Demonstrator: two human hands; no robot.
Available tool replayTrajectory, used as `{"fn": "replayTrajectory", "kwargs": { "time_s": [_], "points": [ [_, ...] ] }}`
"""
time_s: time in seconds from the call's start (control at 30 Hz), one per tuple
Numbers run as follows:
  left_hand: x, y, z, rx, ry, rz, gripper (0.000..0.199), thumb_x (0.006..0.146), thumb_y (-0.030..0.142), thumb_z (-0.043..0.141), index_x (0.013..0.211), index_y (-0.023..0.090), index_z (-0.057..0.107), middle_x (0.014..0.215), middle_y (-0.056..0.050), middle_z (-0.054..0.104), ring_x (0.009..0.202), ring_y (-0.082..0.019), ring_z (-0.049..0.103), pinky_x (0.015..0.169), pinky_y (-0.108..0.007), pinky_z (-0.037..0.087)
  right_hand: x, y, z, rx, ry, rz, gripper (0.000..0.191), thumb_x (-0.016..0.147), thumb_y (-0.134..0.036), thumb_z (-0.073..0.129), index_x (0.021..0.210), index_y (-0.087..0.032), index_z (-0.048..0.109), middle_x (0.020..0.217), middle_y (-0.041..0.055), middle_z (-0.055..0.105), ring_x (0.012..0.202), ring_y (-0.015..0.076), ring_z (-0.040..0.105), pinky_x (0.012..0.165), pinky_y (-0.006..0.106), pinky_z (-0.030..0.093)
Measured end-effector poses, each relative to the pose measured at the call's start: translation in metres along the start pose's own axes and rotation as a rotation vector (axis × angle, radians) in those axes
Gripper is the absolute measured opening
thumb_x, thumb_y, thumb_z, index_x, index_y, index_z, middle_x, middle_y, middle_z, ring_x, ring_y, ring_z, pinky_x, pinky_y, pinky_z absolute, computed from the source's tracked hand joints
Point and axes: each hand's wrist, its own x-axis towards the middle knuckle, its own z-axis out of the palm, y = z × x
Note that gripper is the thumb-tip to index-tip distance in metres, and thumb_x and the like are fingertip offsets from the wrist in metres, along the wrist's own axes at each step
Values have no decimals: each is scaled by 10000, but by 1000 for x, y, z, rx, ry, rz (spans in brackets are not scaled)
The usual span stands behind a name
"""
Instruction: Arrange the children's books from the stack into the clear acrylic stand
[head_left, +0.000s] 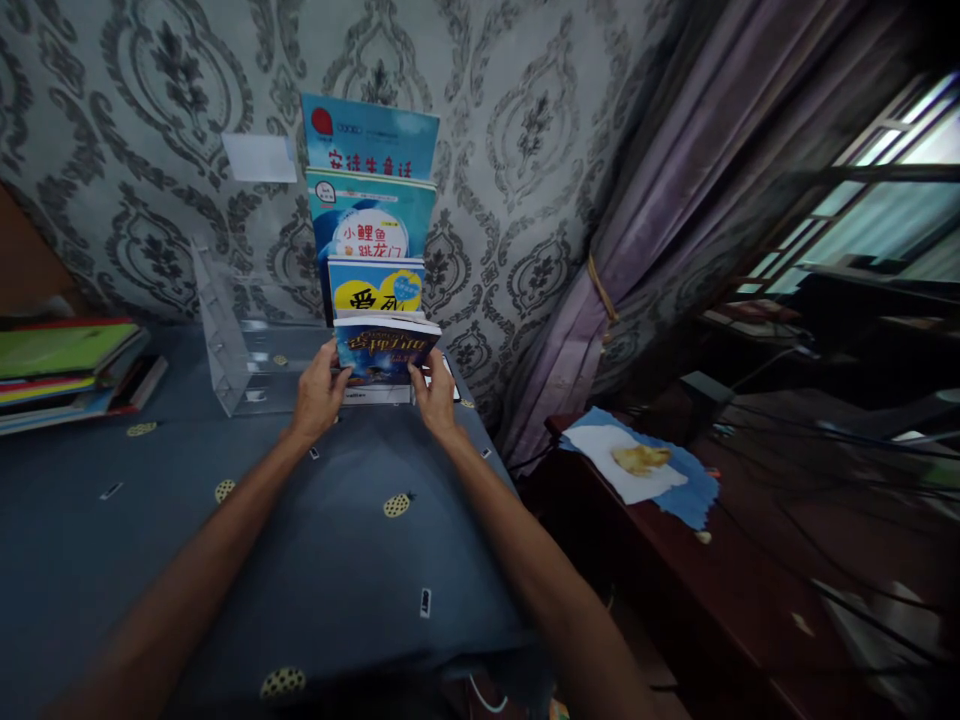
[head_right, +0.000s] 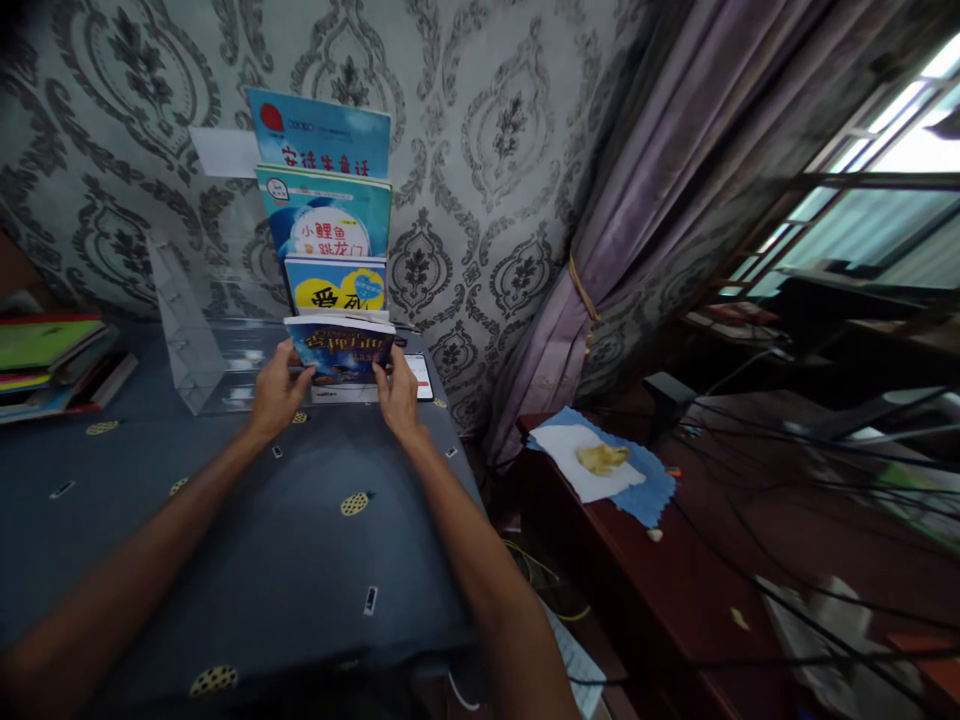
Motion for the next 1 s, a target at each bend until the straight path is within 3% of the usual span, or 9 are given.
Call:
{"fn": "replayTrajectory", "kwargs": {
  "time_s": [0.13, 0.33, 0.5, 0.7, 1.0],
  "points": [
    [-2, -6, 1, 30, -31, -3, 434, 922, 271, 569, 1346, 214, 497, 1125, -82, 702, 999, -237, 671, 935, -395, 539, -2, 5, 1, -47, -2, -13, 335, 995, -386, 497, 1278, -215, 553, 1152, 119, 670, 1035, 259, 628, 911, 398, 518],
    [-4, -12, 4, 73, -53, -45, 443, 910, 252, 559, 1346, 205, 495, 1011, -67, 704, 913, -240, 679, 877, -390, 543, -4, 12, 4, -171, 16, -45, 345, 985, -378, 510, 1262, -187, 580, 1096, 136, 654, 1033, 280, 602, 937, 428, 499],
    [-4, -12, 6, 128, -82, -42, 416, 902, 217, 540, 1315, 212, 491, 1096, -100, 693, 1014, -276, 674, 905, -412, 524, -5, 16, 6, -193, 2, -6, 391, 966, -343, 526, 1306, -155, 562, 1114, 155, 650, 1049, 297, 591, 957, 453, 482],
    [-6, -8, 3, 361, -197, -164, 330, 933, 238, 516, 1252, 173, 462, 1027, -110, 699, 934, -272, 693, 837, -382, 532, -5, 17, 10, -170, -4, 20, 470, 939, -256, 513, 1403, -181, 498, 1170, 127, 667, 1018, 259, 618, 977, 435, 481],
    [-2, 10, -4, 620, -357, -234, 317, 1005, 289, 431, 1292, 154, 421, 1184, -162, 693, 1008, -296, 711, 789, -358, 534, -8, 13, 11, -209, 13, 55, 462, 928, -265, 490, 1377, -160, 514, 1095, 119, 662, 990, 258, 615, 944, 435, 494]
  ]
}}
